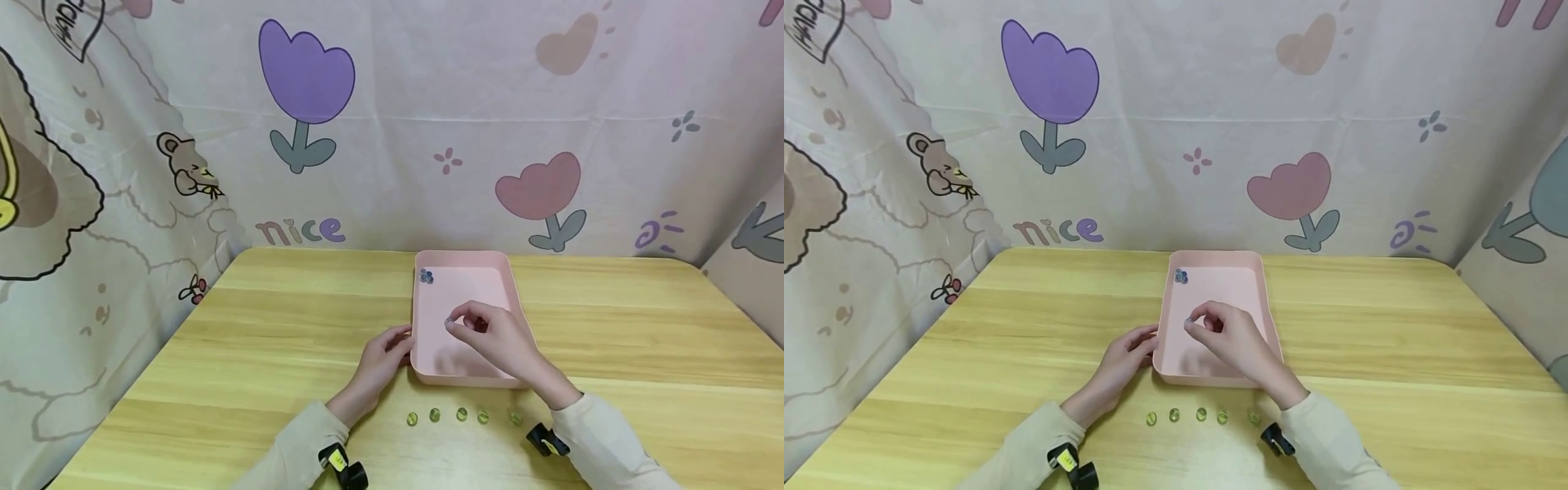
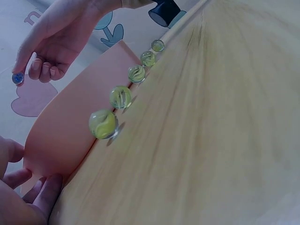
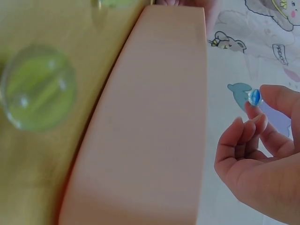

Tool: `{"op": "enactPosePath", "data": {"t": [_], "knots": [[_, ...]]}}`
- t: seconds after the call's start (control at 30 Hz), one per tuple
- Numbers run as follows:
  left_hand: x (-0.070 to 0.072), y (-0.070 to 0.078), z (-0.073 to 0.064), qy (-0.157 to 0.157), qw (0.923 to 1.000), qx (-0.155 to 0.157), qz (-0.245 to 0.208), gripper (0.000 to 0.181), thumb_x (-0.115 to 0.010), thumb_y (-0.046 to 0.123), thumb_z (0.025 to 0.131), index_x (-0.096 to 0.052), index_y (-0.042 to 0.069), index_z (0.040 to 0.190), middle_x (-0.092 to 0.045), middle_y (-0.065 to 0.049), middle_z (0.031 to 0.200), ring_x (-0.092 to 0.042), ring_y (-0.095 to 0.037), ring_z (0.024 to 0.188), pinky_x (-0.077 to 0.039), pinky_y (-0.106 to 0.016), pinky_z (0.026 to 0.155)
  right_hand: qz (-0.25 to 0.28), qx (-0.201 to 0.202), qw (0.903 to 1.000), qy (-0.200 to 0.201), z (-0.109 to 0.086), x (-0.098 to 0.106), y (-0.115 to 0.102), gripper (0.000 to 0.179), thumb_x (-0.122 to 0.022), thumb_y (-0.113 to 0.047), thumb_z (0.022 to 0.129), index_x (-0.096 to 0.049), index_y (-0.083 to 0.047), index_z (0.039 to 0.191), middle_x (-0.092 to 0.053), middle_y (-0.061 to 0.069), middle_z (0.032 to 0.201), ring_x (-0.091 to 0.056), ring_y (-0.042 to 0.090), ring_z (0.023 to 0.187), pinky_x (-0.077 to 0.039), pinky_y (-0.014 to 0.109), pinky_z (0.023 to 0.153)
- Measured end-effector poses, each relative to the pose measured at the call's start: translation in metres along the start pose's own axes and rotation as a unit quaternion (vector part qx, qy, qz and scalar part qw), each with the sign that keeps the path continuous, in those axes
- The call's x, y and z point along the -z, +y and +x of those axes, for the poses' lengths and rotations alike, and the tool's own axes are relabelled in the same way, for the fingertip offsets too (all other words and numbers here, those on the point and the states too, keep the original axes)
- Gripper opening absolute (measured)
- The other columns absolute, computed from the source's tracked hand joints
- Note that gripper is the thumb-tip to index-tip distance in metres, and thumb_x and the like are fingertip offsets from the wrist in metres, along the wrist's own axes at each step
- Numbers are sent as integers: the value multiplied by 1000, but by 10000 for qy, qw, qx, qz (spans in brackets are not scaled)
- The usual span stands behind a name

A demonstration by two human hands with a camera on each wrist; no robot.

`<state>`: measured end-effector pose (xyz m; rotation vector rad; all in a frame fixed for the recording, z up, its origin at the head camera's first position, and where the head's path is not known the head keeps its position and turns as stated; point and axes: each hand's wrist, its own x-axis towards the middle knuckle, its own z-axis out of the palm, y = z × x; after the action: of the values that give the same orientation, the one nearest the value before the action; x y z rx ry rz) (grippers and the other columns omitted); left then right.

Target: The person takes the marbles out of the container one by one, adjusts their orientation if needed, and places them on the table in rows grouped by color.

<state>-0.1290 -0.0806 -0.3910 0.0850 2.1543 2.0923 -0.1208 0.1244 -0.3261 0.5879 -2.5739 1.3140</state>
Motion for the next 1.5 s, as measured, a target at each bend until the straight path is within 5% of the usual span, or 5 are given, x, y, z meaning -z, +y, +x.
{"op": "enactPosePath", "data": {"t": [0.43, 0.63, 1.13, 1.5], "knots": [[1, -1, 0, -14, 10000, -56, 59, 37, -56, 10, 98, -54, -7, 130, -62, -18, 112, -63, -23, 97, -55, -31, 85, 929, -294, 9952, 87, -14, -1, -9, 6, -70, -13, 89, -69, -8, 93, -48, -2, 70, -46, 12, 67, -38, 21, 57], [3, -2, -1, -49, 10000, -44, 75, 37, -56, 9, 97, -54, -8, 130, -61, -17, 110, -62, -21, 96, -55, -31, 85, 907, -471, 9947, 115, -21, -4, -10, 6, -71, -14, 89, -70, -9, 93, -49, -2, 72, -46, 11, 66, -38, 20, 54], [0, 1, 1, -51, 9999, -43, 78, 37, -56, 12, 98, -54, -6, 130, -62, -16, 112, -62, -20, 97, -54, -30, 85, 890, 137, 9959, -88, -32, -18, -20, 5, -72, -12, 87, -70, -12, 92, -49, -8, 73, -49, 9, 70, -43, 21, 62], [0, 2, -1, -52, 9999, -22, 145, 38, -56, 13, 98, -54, -6, 131, -62, -16, 113, -61, -21, 98, -54, -31, 86, 1259, -67, 9910, -455, -37, -22, -27, 10, -72, -15, 87, -70, -7, 94, -54, -4, 77, -53, 8, 72, -48, 20, 62]]}}
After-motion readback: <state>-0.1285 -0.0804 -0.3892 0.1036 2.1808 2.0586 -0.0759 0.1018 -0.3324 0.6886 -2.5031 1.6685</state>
